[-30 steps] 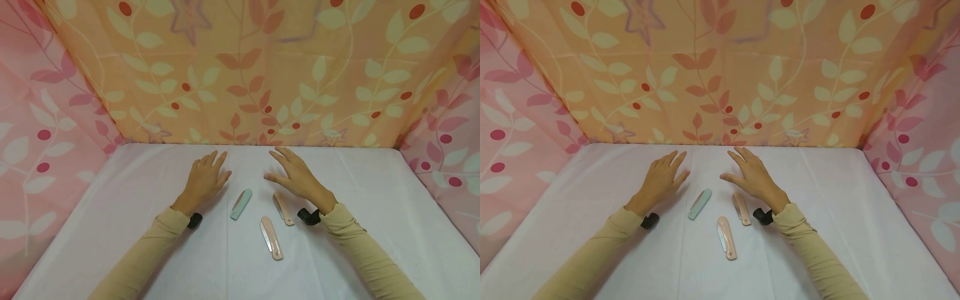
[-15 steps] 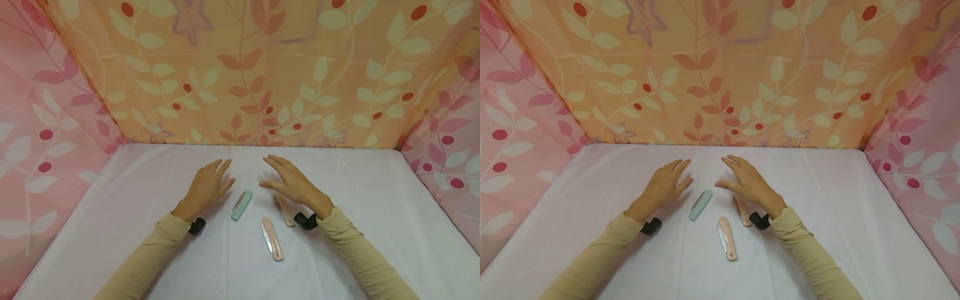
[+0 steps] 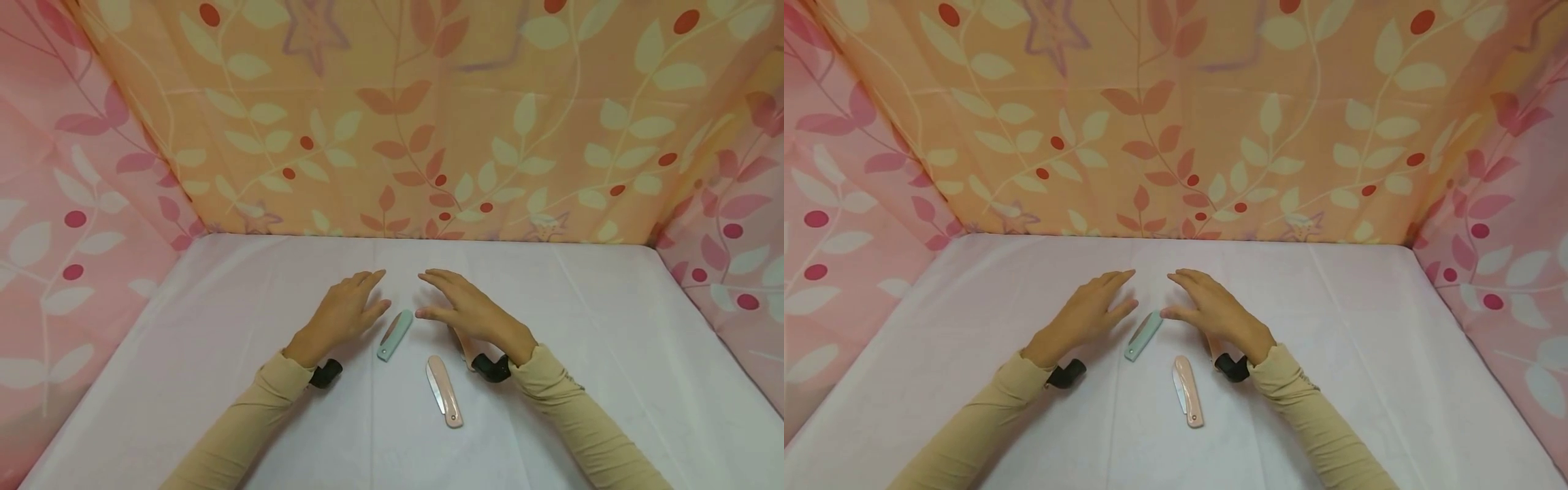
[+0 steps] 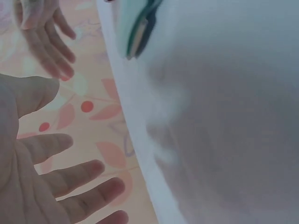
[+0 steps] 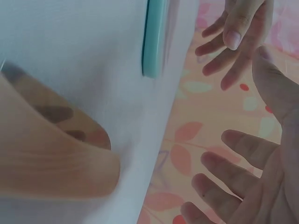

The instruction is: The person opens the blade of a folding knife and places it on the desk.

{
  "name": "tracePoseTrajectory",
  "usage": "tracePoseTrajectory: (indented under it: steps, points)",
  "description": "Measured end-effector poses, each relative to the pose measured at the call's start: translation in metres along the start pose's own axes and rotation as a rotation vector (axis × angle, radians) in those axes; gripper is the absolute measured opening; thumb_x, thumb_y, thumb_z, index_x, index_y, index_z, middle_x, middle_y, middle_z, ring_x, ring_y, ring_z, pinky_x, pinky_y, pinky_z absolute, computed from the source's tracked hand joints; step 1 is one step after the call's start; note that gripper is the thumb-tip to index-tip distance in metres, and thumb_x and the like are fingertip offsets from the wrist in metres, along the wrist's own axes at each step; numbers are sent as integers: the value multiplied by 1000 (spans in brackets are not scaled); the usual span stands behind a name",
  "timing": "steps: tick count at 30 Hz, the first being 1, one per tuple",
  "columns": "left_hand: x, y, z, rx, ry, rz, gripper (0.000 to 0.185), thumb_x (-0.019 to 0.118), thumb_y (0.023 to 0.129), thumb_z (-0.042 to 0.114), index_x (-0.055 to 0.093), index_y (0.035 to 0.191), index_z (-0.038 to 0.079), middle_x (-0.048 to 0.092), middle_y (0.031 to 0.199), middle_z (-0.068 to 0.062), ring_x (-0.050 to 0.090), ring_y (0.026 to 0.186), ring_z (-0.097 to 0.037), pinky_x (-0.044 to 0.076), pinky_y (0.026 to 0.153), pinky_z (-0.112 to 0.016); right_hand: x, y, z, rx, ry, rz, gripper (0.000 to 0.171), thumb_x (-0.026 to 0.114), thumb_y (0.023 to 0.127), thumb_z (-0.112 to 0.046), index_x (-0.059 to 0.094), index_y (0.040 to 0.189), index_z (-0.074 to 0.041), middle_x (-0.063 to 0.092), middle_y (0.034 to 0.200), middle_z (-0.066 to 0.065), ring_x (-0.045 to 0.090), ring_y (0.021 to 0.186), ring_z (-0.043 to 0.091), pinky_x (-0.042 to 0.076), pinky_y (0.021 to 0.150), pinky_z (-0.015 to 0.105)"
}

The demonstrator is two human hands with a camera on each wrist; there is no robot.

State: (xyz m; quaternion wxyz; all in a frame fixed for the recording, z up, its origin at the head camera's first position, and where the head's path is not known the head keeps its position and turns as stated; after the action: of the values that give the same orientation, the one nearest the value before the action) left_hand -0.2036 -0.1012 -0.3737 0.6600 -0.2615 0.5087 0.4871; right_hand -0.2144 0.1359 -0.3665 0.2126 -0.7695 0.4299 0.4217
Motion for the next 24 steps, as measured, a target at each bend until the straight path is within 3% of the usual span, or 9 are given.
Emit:
tracePoseTrajectory:
  steps: [12,24]
  points:
    - [1,-4,3,-22,-98,-103,60,58,99,37,40,151,14,50,147,-15,50,134,-37,39,109,-57,14,-1,-3,24,64,-59,75,65,90,-57,42,151,-20,36,159,7,30,149,30,28,118,57]
    - [1,-9,9,-41,-124,-202,62,67,95,37,45,148,12,54,143,-14,50,133,-34,39,110,-53,26,1,-7,-43,22,-89,66,69,91,-44,51,143,-7,52,145,11,47,137,31,38,113,52]
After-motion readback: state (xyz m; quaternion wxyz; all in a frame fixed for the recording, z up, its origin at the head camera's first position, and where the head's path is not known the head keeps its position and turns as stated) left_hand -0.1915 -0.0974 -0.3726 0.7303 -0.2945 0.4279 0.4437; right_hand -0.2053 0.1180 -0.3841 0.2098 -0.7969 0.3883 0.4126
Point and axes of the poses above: each hand's wrist, its own y-axis towards the middle knuckle, its own x-axis out of the palm, z = x × y, the point moved 2 cm from there along y, towards the middle knuckle
